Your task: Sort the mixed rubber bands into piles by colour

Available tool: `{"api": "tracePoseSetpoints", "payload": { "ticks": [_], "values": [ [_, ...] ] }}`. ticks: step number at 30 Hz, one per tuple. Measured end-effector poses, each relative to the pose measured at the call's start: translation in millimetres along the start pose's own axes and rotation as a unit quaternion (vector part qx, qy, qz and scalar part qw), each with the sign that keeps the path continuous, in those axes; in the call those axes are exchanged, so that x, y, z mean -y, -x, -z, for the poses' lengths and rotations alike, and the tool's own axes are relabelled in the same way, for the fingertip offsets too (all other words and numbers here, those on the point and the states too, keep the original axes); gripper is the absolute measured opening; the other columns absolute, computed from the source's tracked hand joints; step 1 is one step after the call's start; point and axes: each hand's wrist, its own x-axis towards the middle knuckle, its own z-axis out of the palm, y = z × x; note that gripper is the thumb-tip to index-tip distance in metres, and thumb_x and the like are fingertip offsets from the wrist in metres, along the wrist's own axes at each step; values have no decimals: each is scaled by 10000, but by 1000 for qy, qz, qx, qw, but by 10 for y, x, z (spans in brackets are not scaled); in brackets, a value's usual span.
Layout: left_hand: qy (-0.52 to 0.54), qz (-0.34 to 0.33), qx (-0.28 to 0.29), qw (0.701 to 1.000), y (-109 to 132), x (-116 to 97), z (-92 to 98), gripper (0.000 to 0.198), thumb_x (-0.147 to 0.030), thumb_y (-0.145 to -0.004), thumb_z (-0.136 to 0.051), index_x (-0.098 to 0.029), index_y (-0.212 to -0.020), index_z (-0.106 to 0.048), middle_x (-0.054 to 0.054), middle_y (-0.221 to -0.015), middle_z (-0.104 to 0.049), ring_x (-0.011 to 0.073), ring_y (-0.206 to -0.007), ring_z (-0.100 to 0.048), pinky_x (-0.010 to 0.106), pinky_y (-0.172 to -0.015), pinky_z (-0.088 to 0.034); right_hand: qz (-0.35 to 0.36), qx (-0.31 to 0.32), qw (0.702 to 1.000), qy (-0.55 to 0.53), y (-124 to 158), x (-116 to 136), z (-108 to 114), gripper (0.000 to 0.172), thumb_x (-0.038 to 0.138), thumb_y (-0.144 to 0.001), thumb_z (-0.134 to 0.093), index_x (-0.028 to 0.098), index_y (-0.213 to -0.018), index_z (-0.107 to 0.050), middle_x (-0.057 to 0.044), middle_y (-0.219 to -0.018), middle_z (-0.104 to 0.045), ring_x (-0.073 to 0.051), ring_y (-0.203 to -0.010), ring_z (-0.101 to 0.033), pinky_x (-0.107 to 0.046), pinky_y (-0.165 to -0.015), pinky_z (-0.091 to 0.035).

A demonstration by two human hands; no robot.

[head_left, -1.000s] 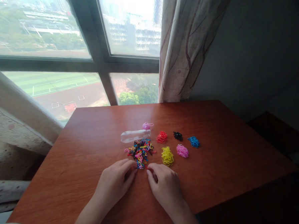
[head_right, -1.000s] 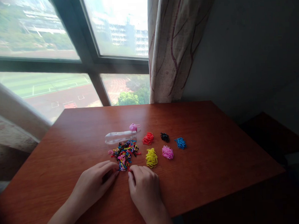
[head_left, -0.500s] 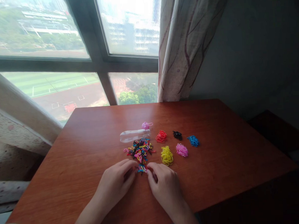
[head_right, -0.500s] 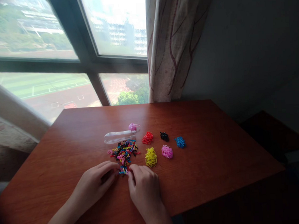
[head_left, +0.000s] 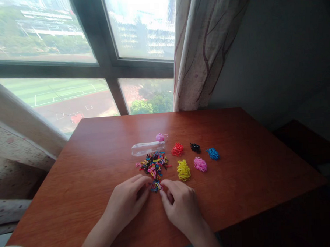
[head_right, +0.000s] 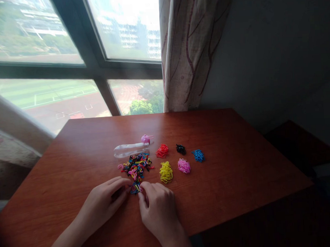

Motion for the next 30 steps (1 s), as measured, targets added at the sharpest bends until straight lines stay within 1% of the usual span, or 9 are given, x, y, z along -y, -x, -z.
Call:
{"api": "tracePoseSetpoints", "payload": {
  "ticks": [6,10,13,15,18,24,30],
  "values": [
    [-8,-2,2,1000,5,-2,-4,171,-242,-939,-484,-254,-980,-651,-1,-930,-694,155,-830,-654,237,-740,-471,-2,-10,1000,10,-26,-27,-50,146,121,-889,-550,236,-927,-631,15,-760,-650,-166,-711,-589,-263,-657,-329],
    [-13,-3,-2,1000,8,-15,7,165,-238,-931,-494,-251,-979,-652,-2,-936,-699,156,-833,-661,237,-733,-474,-2,-27,1000,10,-22,-40,-63,136,141,-912,-532,229,-863,-624,10,-733,-643,-163,-684,-587,-259,-648,-339],
    [-13,-7,-2,1000,2,-17,9,169,-241,-934,-490,-248,-979,-652,-1,-931,-699,157,-833,-661,239,-734,-477,6,-35,999,0,-9,-35,-48,140,148,-921,-519,225,-893,-633,5,-736,-648,-160,-681,-594,-254,-656,-358],
    [-13,-10,0,1000,-1,-13,5,178,-237,-937,-483,-252,-988,-653,-1,-937,-699,158,-841,-660,241,-744,-479,28,-25,999,-9,-1,-29,-38,147,146,-921,-516,224,-931,-640,-2,-763,-662,-160,-708,-608,-250,-675,-374],
    [-16,-12,0,1000,0,-5,1,184,-231,-935,-479,-254,-983,-655,2,-933,-699,161,-844,-657,242,-751,-481,61,6,998,3,3,-19,-38,159,144,-916,-523,227,-962,-650,-10,-798,-682,-165,-743,-623,-248,-687,-389],
    [-32,-19,-2,999,7,-9,6,202,-212,-925,-474,-251,-992,-660,13,-926,-700,165,-842,-658,239,-745,-483,50,20,998,41,-10,5,-58,221,129,-910,-533,239,-1061,-650,-10,-865,-703,-172,-770,-635,-255,-690,-407],
    [-36,-24,1,999,14,-4,6,202,-208,-930,-468,-249,-1003,-652,14,-929,-695,166,-844,-657,241,-739,-479,43,22,998,27,-32,-4,-56,168,126,-904,-539,232,-956,-659,-9,-834,-697,-176,-768,-636,-255,-697,-413]
  ]
}}
